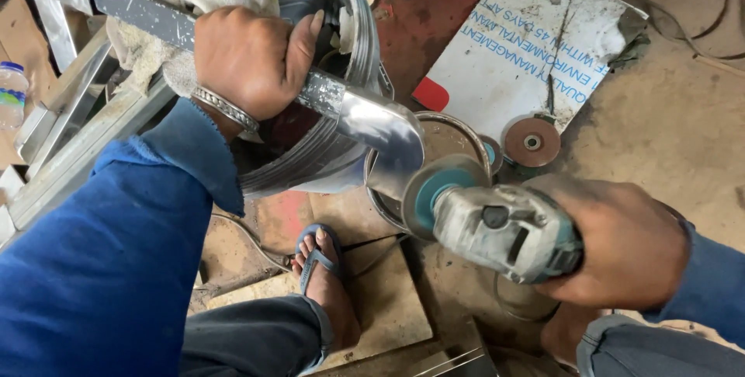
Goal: Using an angle grinder to smooth and finish the edges of a metal fabrication component.
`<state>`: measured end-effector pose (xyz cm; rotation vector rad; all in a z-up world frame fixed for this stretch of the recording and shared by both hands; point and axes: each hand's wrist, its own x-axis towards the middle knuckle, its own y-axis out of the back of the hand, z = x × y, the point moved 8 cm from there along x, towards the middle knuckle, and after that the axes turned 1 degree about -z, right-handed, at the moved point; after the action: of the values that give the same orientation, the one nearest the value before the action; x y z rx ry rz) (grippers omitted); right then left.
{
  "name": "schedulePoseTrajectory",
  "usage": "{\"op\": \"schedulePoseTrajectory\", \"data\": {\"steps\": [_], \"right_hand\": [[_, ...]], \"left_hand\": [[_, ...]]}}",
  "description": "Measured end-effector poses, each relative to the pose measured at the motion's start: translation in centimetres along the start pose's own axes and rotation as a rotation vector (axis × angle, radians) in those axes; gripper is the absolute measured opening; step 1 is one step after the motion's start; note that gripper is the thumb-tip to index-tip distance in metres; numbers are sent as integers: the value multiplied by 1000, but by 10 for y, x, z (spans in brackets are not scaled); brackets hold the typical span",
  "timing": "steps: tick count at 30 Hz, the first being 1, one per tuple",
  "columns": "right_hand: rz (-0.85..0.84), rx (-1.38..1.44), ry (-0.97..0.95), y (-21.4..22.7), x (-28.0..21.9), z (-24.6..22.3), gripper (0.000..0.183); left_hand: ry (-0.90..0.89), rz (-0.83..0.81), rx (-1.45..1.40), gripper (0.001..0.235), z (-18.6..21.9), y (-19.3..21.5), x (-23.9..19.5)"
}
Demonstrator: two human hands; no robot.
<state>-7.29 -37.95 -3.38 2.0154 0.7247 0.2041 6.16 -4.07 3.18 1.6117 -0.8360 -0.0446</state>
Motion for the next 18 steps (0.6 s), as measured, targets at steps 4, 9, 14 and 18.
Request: {"op": "schedulePoseTrajectory", "data": {"steps": [4,9,14,18], "right_hand": [[-42,-81,-132,3,2,17,104],[-42,-78,-140,3,2,13,104],[68,-16,118,1,2,-20,104],[-26,-21,27,-7,2,-13,100]], "left_hand": [[-1,1,1,74,0,1,1],[4,-14,-11,74,1,2,2],[-1,-11,22,74,0,-1,1],[2,-20,21,74,0,0,1]]}}
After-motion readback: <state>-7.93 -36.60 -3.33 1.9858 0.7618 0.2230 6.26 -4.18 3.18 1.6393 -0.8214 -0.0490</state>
